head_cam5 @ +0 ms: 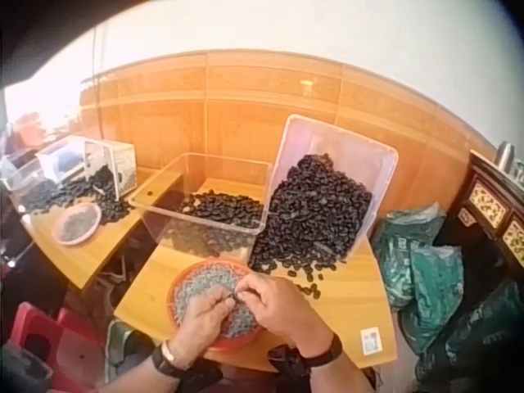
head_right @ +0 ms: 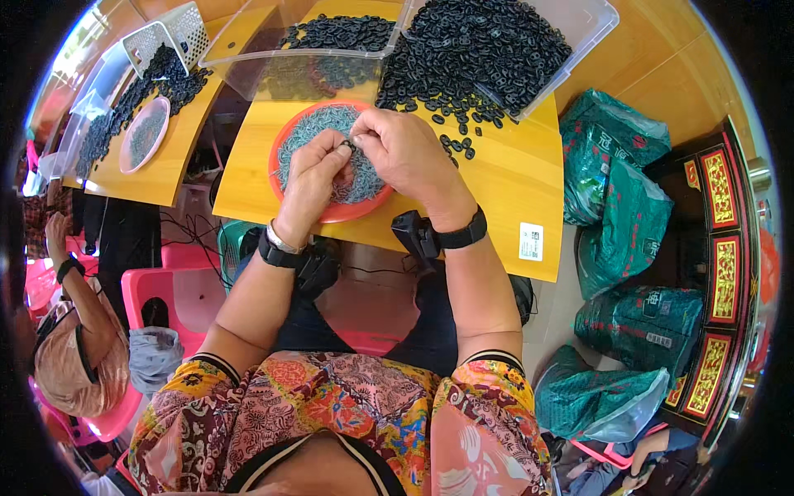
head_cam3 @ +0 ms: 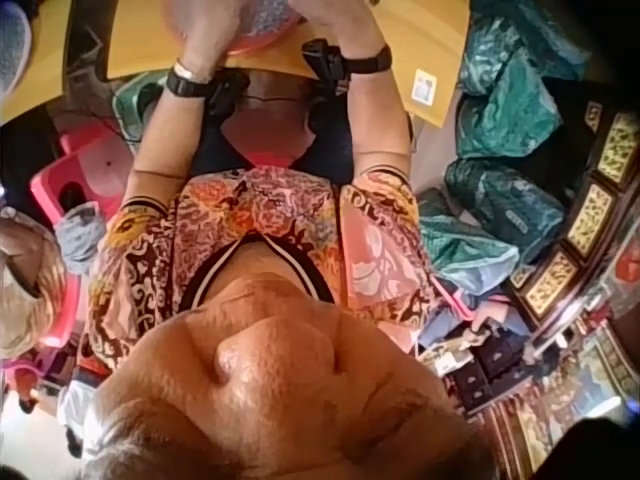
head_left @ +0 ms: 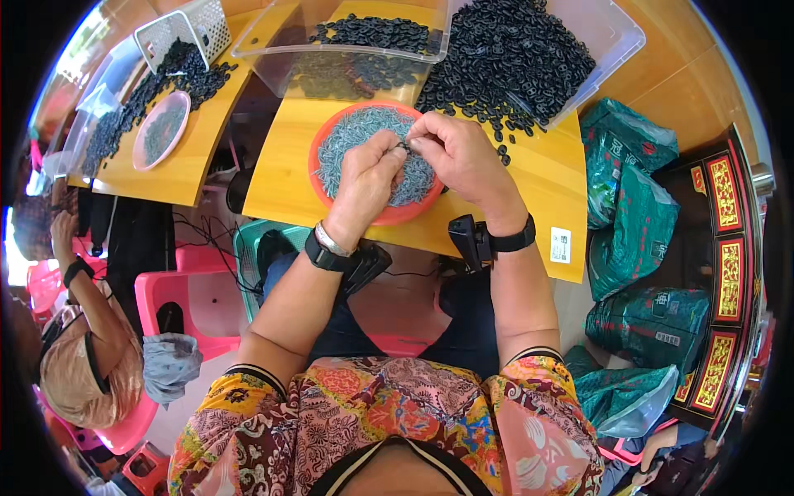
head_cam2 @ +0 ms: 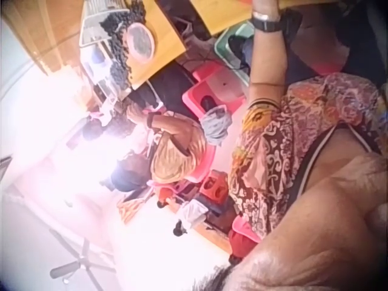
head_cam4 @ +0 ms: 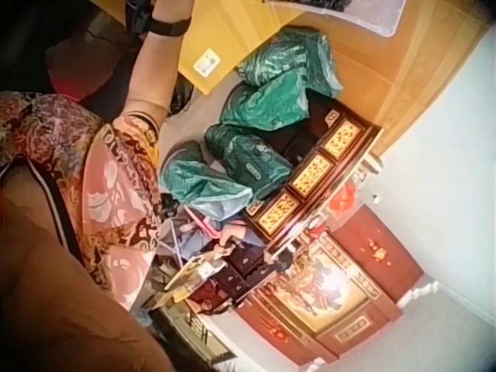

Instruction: Sorting small black components from a large storage bin into a smaller red tray at a manual workstation.

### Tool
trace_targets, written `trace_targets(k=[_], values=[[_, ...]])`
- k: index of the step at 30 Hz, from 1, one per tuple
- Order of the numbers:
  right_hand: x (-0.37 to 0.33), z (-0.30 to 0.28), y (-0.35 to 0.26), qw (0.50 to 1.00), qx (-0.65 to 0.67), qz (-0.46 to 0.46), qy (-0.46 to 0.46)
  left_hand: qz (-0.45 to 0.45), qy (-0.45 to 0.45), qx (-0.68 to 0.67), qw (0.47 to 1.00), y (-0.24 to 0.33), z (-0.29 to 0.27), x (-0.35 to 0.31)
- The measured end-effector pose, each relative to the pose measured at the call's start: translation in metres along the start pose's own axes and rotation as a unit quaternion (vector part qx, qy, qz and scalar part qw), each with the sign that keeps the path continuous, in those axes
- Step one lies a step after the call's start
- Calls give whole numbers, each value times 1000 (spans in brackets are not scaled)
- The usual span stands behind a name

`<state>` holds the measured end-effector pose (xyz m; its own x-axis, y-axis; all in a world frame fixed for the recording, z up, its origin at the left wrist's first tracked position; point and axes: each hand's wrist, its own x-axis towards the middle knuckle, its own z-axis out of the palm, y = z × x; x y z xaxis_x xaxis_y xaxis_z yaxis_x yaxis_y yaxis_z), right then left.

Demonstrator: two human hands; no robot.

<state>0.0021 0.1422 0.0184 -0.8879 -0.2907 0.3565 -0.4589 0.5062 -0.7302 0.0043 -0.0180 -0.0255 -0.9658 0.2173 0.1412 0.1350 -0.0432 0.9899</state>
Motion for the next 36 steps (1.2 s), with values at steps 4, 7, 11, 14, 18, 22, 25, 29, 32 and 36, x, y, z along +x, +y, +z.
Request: trace_targets(k=[4,7,11,14,18,22,25,29,32,36], values=[[1,5,1,1000,3,-10,18,-19,5,-38,999,-2,0,0],[1,7,-1,1000,3,-5,21,-17,8,-49,999,-3,1,-1],[0,9,-1,1000,12,-1,28,-50,-13,-53,997,-2,-2,-4],[-1,11,-3,999,9,18,27,-60,-4,-103,993,-3,1,-5],[-3,9,-1,998,34,47,10,-60,-1,-93,994,-3,3,-6],[-5,0,1,993,92,68,18,-46,13,-102,994,-2,5,-3],[-4,-26,12,992,56,83,71,-36,38,-118,992,3,-2,-3],[-20,-77,61,949,-232,159,144,-43,40,-164,985,12,-5,2],[-30,-81,78,929,-280,213,119,-55,45,-170,983,14,-6,1],[-28,-75,88,924,-254,282,46,-54,28,-161,985,11,-6,1]])
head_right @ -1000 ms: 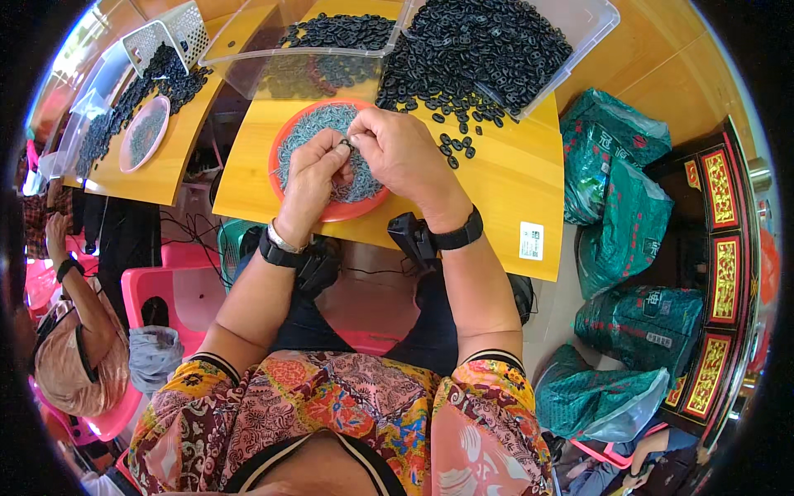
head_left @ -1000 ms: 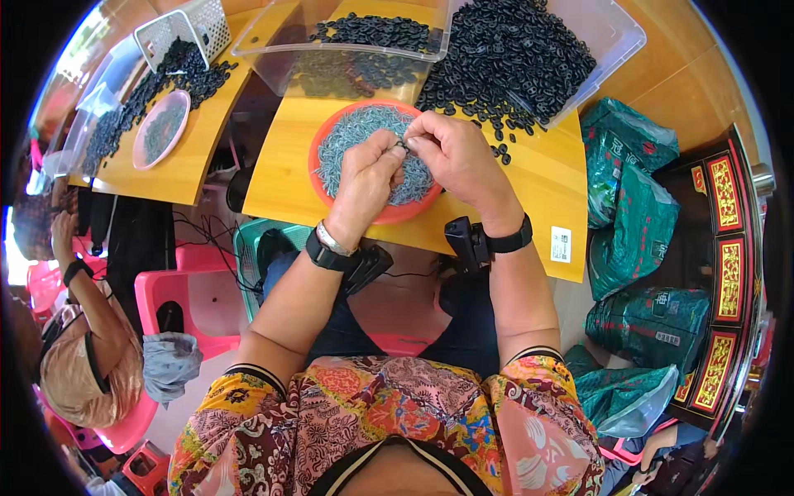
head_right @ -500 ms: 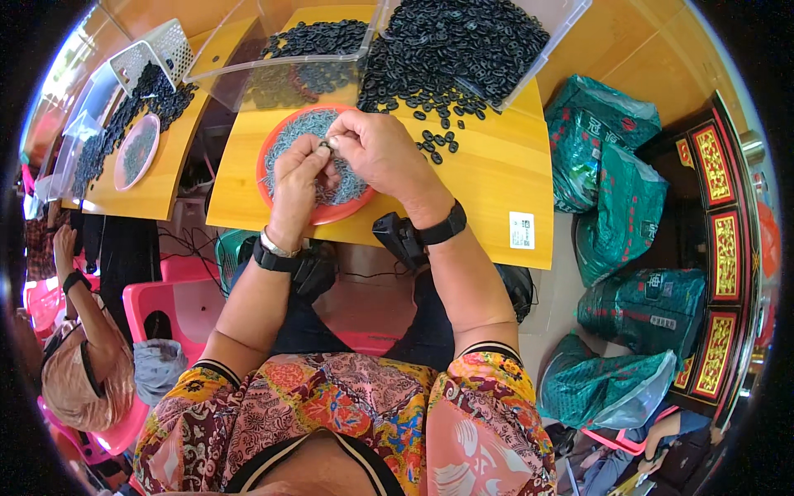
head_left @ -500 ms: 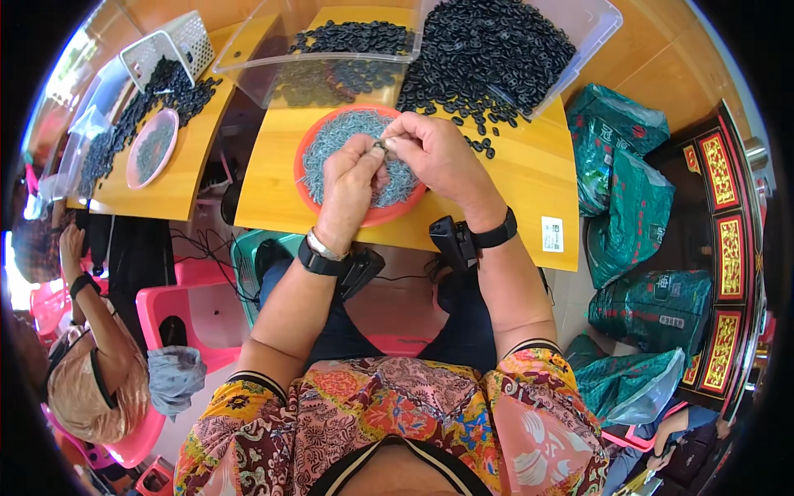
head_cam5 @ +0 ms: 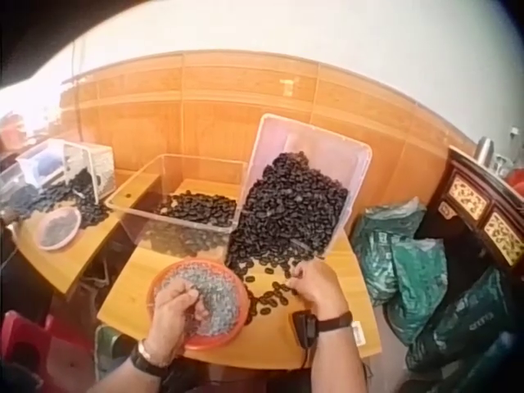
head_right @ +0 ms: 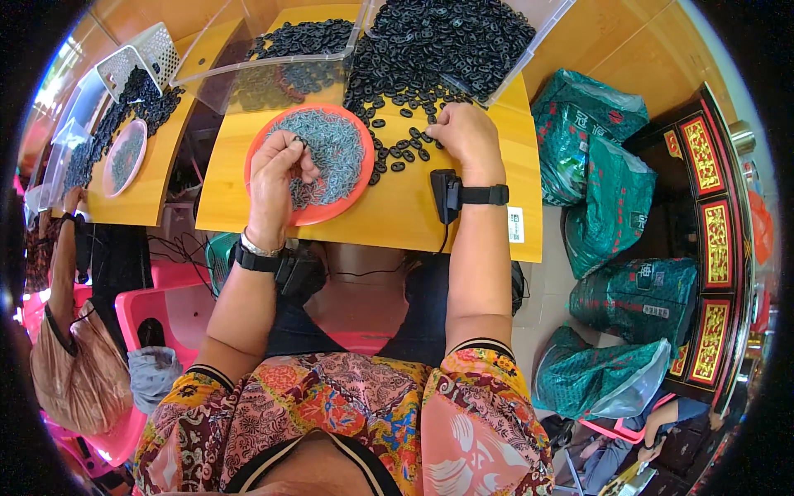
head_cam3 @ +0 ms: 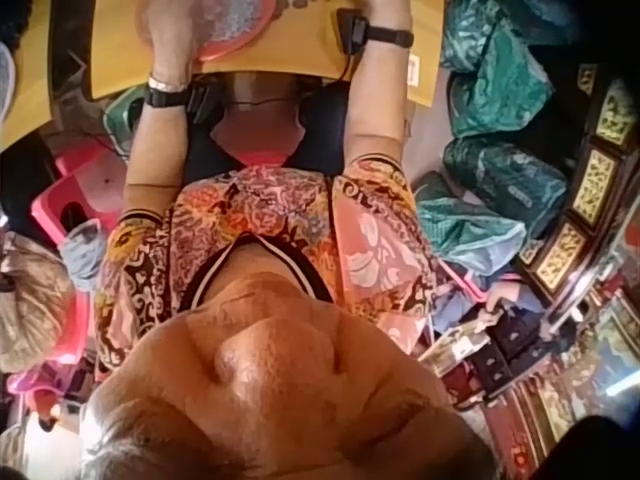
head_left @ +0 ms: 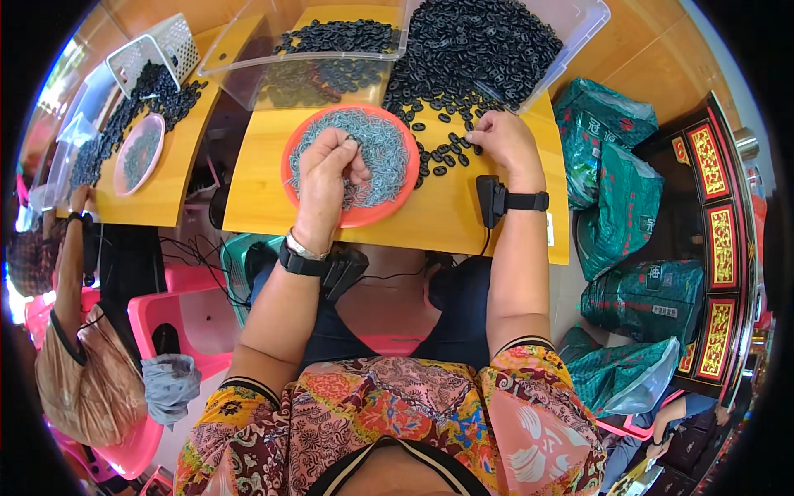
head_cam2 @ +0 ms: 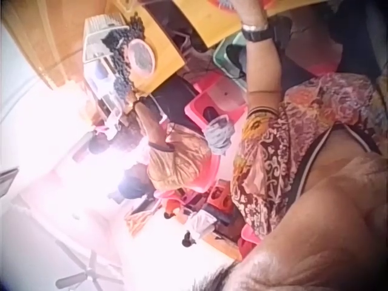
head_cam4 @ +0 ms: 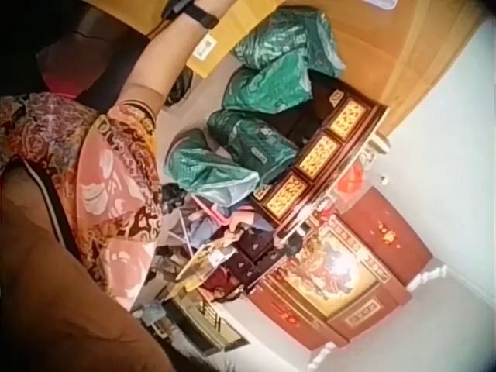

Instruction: Sorting small black components from a large storage bin into a smaller red tray at a manual workstation.

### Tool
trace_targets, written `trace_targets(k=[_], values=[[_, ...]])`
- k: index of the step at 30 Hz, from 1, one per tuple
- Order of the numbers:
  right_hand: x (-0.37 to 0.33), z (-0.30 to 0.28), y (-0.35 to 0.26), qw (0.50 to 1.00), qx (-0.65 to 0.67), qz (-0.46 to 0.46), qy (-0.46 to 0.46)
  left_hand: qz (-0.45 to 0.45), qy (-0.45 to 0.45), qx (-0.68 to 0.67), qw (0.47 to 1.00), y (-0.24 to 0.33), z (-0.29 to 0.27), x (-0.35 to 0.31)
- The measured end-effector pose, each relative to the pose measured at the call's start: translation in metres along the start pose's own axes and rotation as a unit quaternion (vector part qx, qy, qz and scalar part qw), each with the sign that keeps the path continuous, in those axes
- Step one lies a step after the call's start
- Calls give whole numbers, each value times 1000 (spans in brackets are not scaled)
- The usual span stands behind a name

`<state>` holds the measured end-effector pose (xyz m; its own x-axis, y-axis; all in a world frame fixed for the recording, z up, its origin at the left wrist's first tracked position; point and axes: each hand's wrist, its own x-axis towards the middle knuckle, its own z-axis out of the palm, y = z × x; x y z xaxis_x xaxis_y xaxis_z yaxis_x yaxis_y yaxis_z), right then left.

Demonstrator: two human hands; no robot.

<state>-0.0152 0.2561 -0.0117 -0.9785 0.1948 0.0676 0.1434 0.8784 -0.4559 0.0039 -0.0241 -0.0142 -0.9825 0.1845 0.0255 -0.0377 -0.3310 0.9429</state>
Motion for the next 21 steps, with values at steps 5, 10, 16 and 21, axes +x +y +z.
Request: trace_targets(k=[5,10,16,21], values=[[7,12,1,1000,3,-16,2,-1,4,-3,1000,0,0,0],[7,14,-2,999,41,-30,-8,-6,3,-3,1000,0,0,1],[9,23,-15,1000,10,-2,13,-7,-1,-12,1000,-5,-4,2],[21,40,3,997,60,-36,7,-3,-3,-7,1000,-8,-3,2]])
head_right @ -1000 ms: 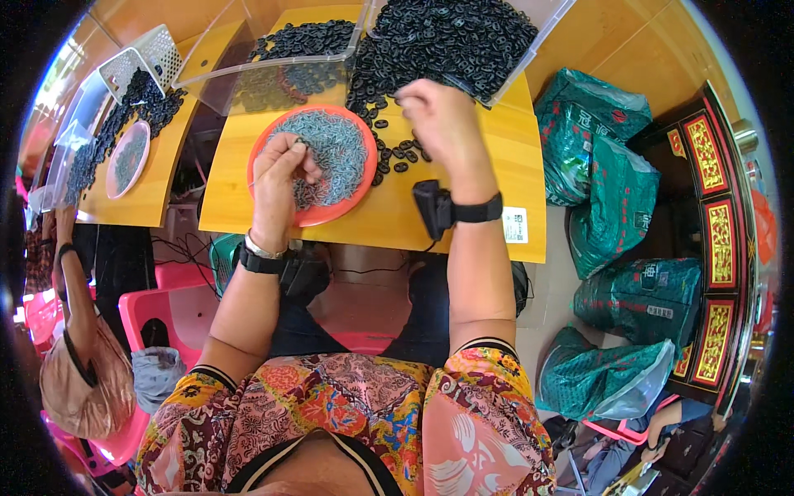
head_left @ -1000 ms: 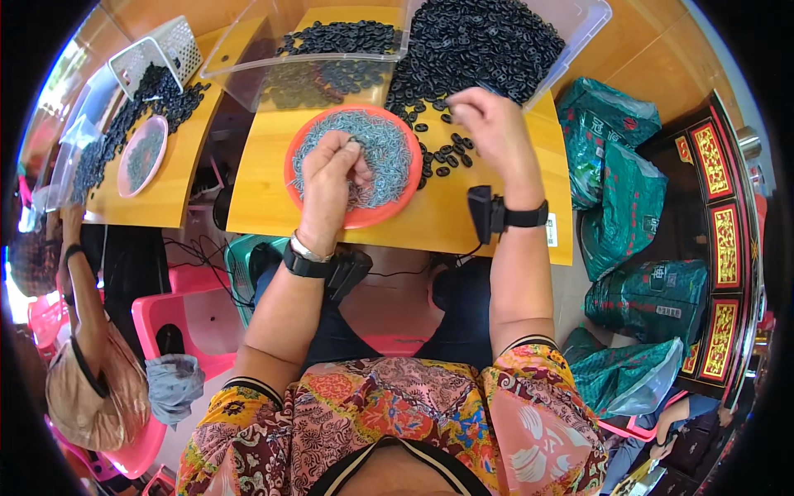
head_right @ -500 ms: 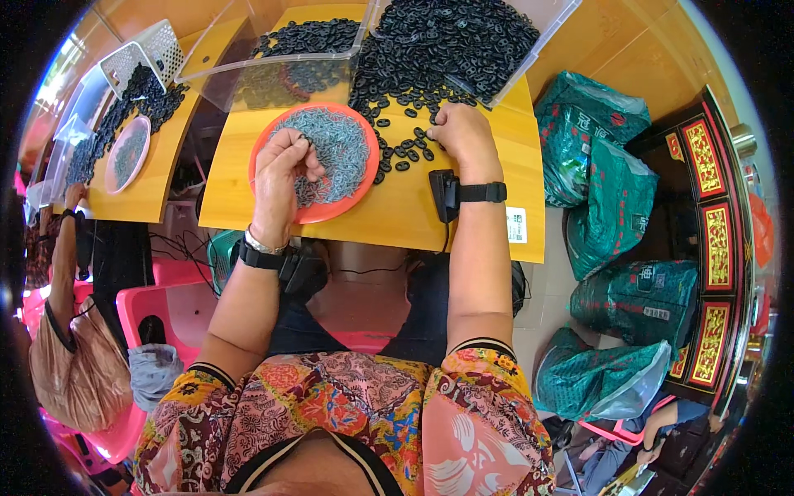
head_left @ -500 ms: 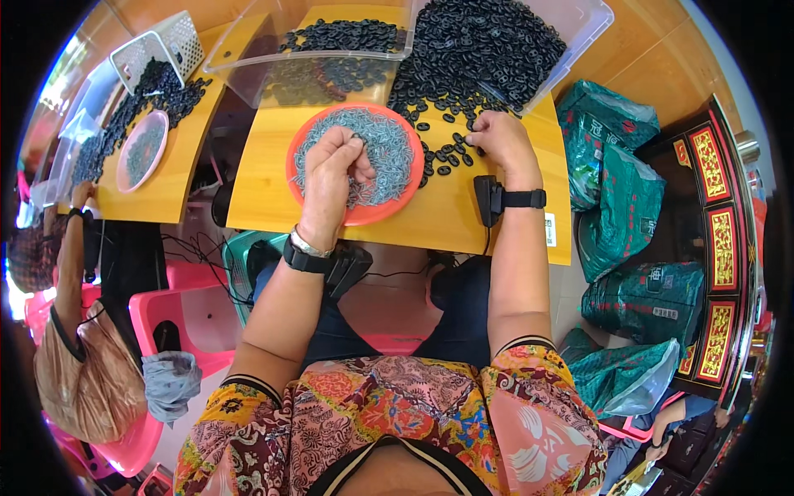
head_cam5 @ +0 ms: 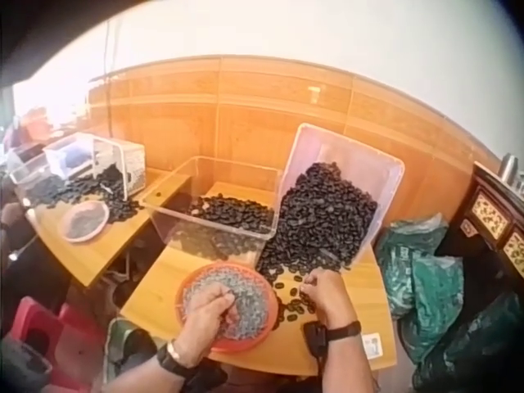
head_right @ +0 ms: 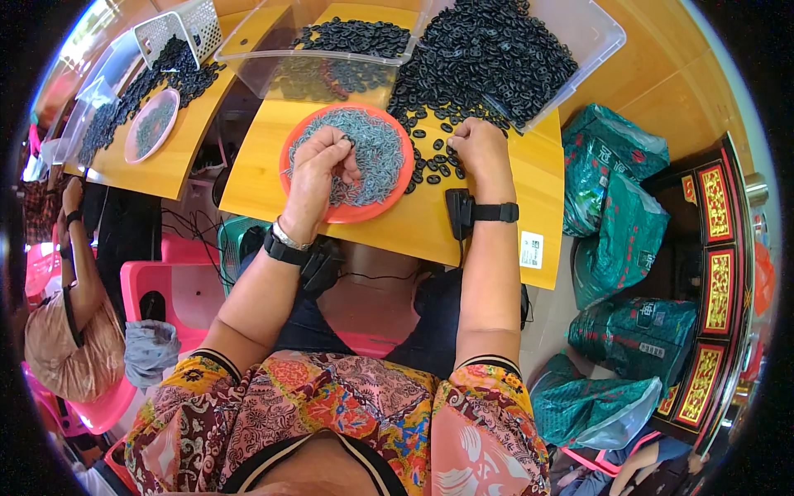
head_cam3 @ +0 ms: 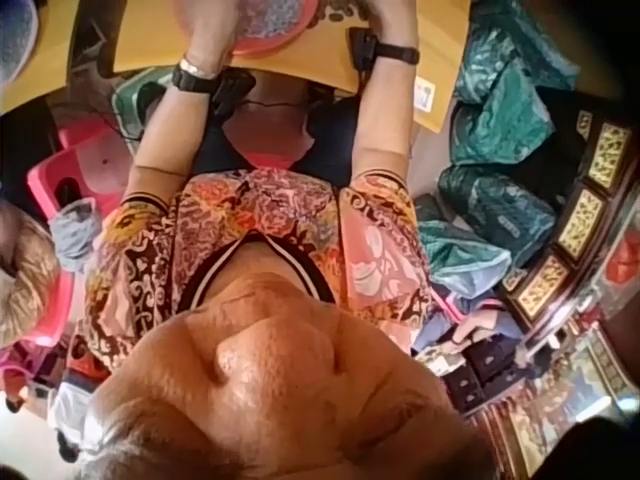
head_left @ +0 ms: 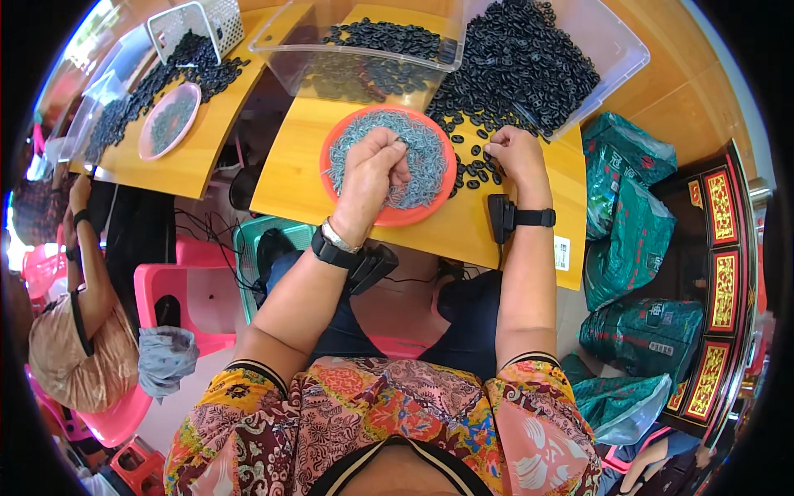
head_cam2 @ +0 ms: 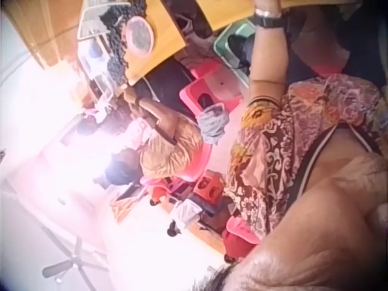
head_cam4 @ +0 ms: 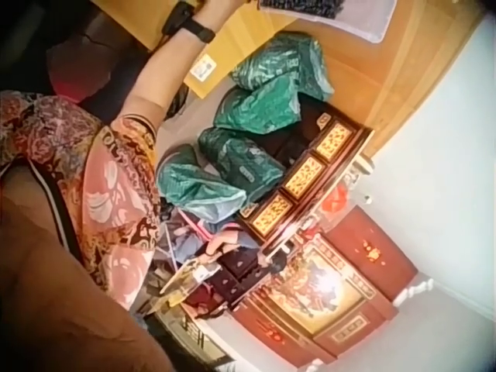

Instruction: Sorting small black components from a large storage bin into a smaller red tray at a manual workstation.

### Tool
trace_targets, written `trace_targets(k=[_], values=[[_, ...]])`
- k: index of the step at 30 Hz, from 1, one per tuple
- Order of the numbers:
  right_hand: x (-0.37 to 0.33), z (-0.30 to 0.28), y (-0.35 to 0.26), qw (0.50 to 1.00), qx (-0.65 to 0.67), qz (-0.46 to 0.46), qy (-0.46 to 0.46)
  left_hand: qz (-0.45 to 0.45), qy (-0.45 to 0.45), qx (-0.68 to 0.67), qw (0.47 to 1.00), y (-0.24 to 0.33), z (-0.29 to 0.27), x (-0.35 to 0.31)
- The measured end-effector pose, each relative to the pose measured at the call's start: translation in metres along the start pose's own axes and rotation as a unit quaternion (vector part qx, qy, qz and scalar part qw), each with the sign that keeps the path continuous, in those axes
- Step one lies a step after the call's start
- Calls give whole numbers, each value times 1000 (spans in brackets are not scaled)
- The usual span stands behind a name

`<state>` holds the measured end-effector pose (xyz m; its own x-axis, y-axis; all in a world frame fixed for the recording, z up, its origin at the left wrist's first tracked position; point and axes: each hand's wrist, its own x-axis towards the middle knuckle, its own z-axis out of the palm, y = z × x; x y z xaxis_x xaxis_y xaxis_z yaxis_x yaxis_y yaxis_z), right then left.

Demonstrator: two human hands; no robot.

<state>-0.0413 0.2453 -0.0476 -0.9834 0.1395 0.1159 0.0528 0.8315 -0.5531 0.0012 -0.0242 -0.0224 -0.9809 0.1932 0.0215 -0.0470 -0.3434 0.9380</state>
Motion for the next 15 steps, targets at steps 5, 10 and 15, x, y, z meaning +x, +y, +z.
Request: trace_targets(k=[5,10,15], values=[[-2,-1,2,999,33,-22,19,2,-15,17,1000,0,-1,0],[-8,-12,-14,998,2,-26,51,-7,-2,-5,1000,3,-2,-1],[-14,-9,-31,998,8,-55,2,3,-23,25,999,0,-3,2]])
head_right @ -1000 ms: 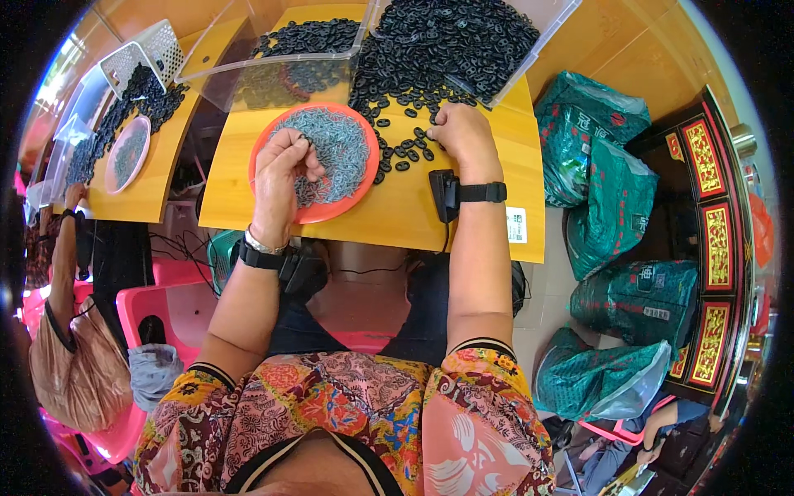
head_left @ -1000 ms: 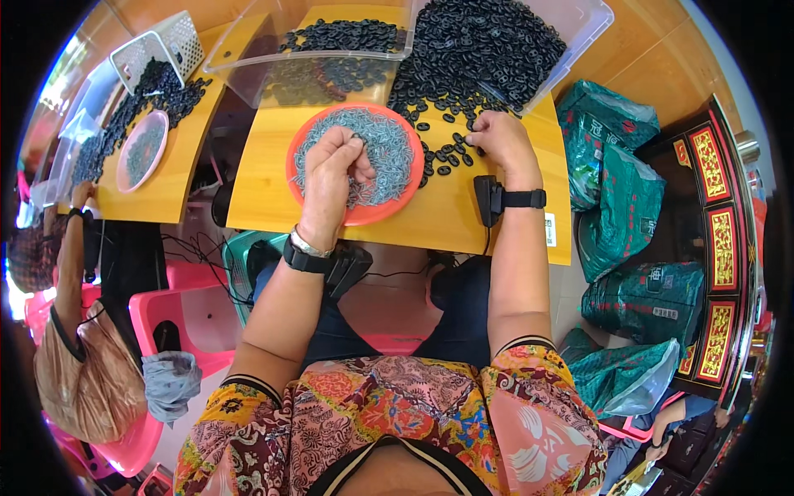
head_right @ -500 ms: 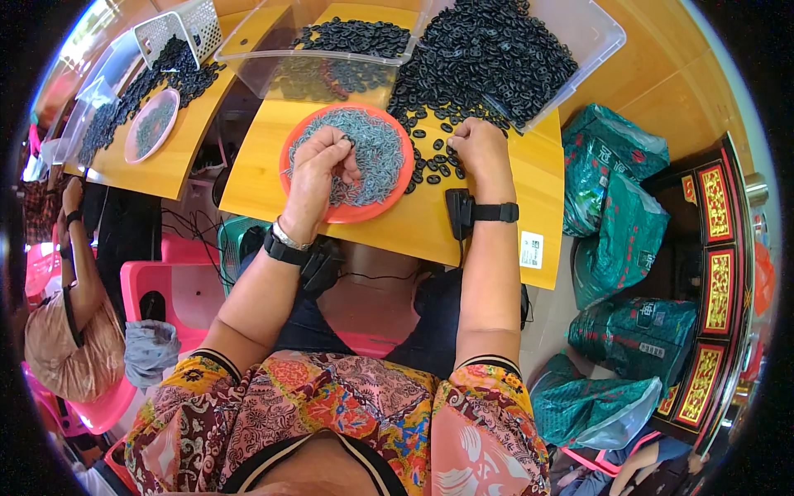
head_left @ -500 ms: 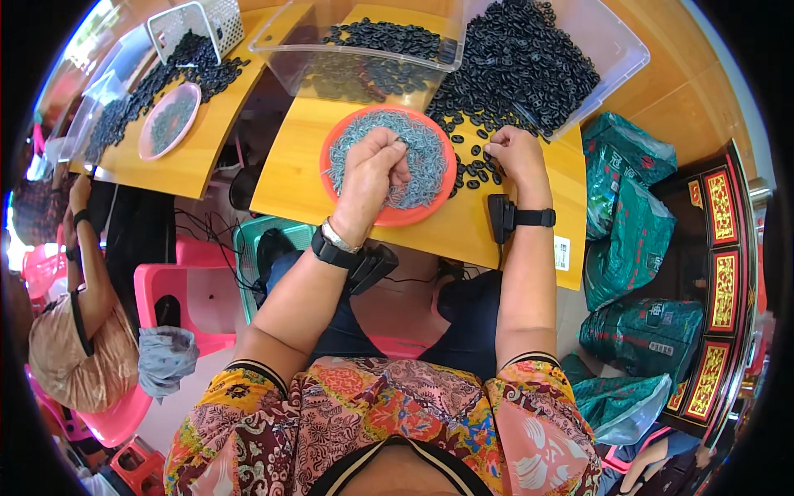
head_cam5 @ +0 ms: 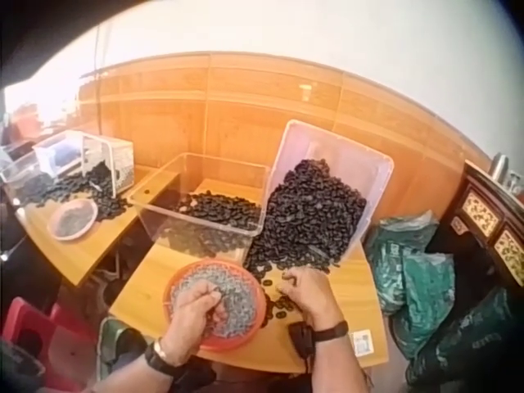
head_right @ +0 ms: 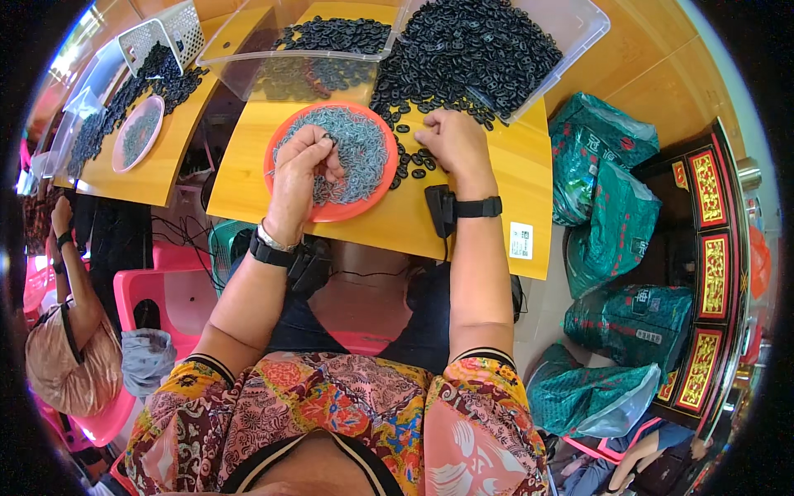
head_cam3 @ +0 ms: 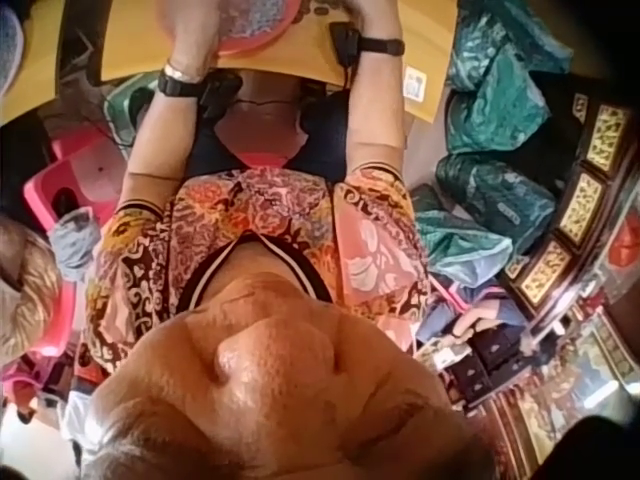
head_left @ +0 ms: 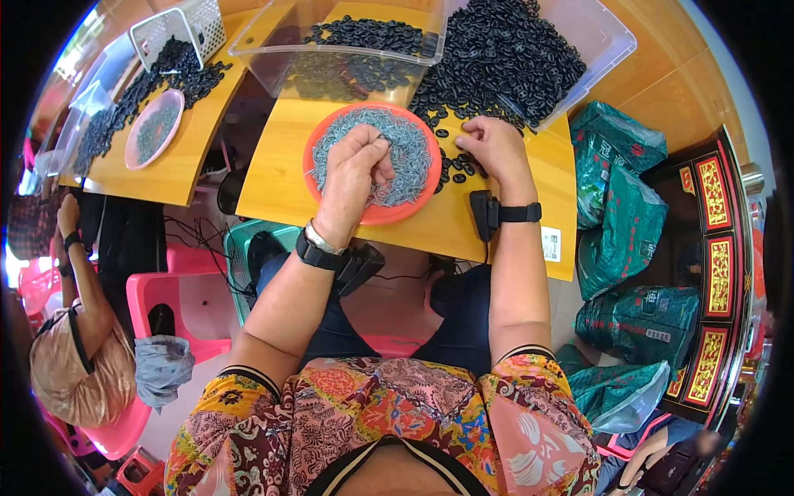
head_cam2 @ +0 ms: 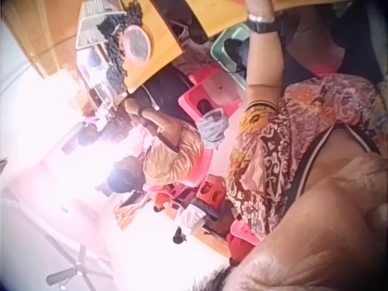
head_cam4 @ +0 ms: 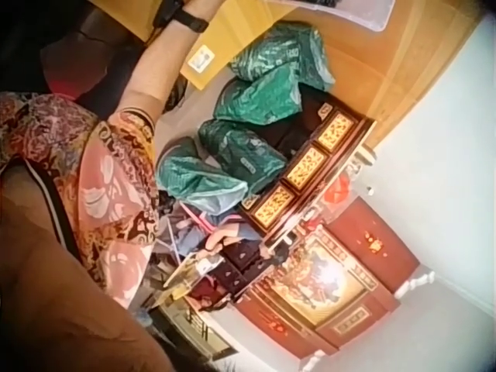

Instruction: Sorting small black components from a large storage bin into a smaller red tray at a manual workstation.

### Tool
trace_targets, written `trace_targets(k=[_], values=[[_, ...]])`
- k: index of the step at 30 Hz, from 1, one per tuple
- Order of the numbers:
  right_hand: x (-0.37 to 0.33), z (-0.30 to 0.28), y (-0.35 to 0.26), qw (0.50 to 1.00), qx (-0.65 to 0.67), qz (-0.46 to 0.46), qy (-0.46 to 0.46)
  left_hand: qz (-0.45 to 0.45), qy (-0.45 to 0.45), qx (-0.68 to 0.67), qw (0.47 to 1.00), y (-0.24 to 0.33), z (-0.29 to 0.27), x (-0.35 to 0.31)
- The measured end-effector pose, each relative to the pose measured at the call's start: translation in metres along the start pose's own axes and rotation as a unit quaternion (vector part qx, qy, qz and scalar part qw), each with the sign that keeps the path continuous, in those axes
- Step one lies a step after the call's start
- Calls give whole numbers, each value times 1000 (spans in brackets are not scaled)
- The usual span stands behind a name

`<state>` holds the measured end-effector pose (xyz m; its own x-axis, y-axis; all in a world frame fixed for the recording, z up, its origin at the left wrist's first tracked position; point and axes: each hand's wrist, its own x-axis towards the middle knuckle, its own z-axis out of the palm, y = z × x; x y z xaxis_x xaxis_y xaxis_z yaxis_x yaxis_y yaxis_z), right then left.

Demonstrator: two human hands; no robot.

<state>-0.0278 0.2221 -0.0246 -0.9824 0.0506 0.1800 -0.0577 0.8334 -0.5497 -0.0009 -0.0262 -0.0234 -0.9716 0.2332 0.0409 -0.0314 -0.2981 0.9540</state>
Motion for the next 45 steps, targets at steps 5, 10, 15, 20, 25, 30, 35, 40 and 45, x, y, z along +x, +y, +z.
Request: trace_targets(k=[5,10,15,20,25,30,35,40,45], values=[[1,7,-14,995,-89,6,-47,-9,2,-4,1000,1,-1,-1],[4,16,-3,994,-107,-24,-18,-2,12,-12,1000,2,3,-3],[8,22,4,990,-127,-33,48,-3,9,-17,1000,3,4,-2],[10,11,4,978,208,13,-24,-5,6,-19,1000,5,5,-3],[-4,-8,-29,885,450,42,-108,0,12,-9,1000,3,2,-5],[-9,-7,-36,815,556,50,-152,-12,9,-12,1000,2,5,-3],[-9,-4,-45,783,595,33,-177,-8,6,-7,1000,2,3,-3],[-10,0,-47,751,630,40,-194,-7,6,-9,1000,3,4,-3],[-10,3,-46,717,658,23,-229,-3,1,-3,1000,1,4,-3]])
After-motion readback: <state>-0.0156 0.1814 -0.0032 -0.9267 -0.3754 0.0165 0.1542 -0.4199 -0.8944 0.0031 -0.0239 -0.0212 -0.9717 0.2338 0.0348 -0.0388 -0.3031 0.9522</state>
